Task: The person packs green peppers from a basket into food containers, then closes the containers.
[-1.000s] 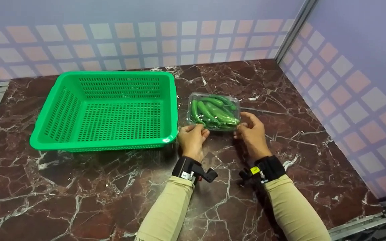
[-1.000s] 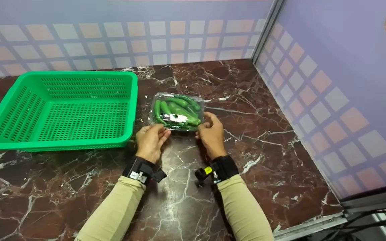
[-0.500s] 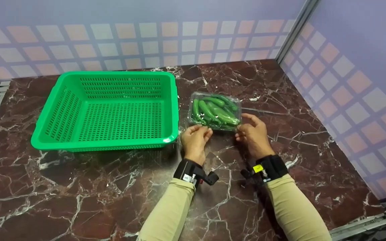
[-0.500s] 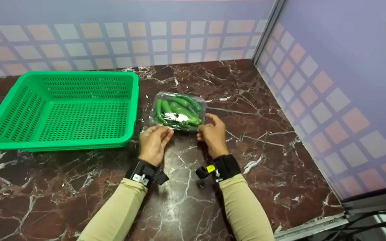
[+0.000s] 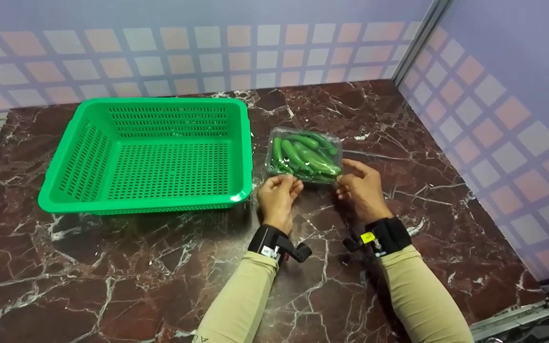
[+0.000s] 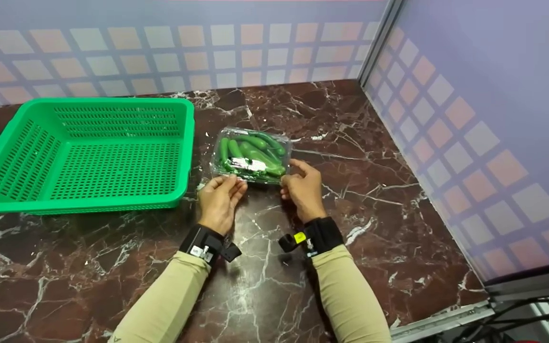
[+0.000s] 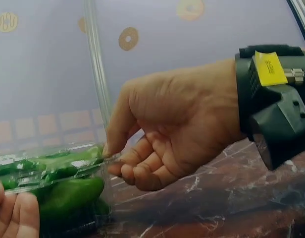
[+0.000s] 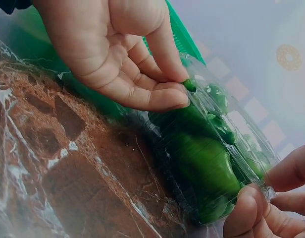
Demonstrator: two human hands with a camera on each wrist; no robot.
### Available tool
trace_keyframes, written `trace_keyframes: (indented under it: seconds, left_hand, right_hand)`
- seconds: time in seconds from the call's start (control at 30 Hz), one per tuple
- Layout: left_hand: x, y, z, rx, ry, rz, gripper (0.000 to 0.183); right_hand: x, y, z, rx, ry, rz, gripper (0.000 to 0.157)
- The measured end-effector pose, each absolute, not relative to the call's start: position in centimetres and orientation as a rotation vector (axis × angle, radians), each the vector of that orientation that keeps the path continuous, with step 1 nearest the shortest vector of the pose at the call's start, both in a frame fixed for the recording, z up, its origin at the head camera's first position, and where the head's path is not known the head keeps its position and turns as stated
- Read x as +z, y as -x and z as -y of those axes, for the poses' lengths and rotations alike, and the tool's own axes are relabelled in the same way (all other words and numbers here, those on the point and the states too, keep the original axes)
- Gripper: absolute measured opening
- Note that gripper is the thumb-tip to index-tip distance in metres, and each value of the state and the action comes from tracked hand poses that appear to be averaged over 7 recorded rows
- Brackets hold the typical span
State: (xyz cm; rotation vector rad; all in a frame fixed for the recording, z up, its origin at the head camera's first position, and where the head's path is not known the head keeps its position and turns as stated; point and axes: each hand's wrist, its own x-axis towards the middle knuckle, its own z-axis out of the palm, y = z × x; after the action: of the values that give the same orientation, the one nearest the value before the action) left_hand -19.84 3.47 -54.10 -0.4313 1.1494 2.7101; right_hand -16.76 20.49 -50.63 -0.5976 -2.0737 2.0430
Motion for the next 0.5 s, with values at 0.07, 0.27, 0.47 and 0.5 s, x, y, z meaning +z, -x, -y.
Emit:
trace_keyframes:
  seconds: [0.07, 0.27, 0.47, 0.5]
  left_hand:
    - [-53.95, 20.01, -3.5, 2.705, 0.467, -1.169, 0.01]
    - [-53.59, 20.05, -3.13, 2.67, 0.476, -1.173, 0.012]
    - [-53.44, 19.55, -2.93, 2.684, 0.404, -1.141, 0.008]
    - [-53.41, 19.56, -2.96, 2.68, 0.41, -1.166, 0.008]
  right_hand:
    - [-50.52, 16.78, -20.41, 2.025, 0.58, 2.094, 0.058]
    - [-50.52, 16.67, -20.34, 1.987, 0.549, 2.151, 0.058]
    - [-50.4, 16.73, -20.74, 2.067, 0.599, 2.11, 0.059]
    - [-50.4, 16.74, -20.79, 2.08, 0.613, 2.099, 0.058]
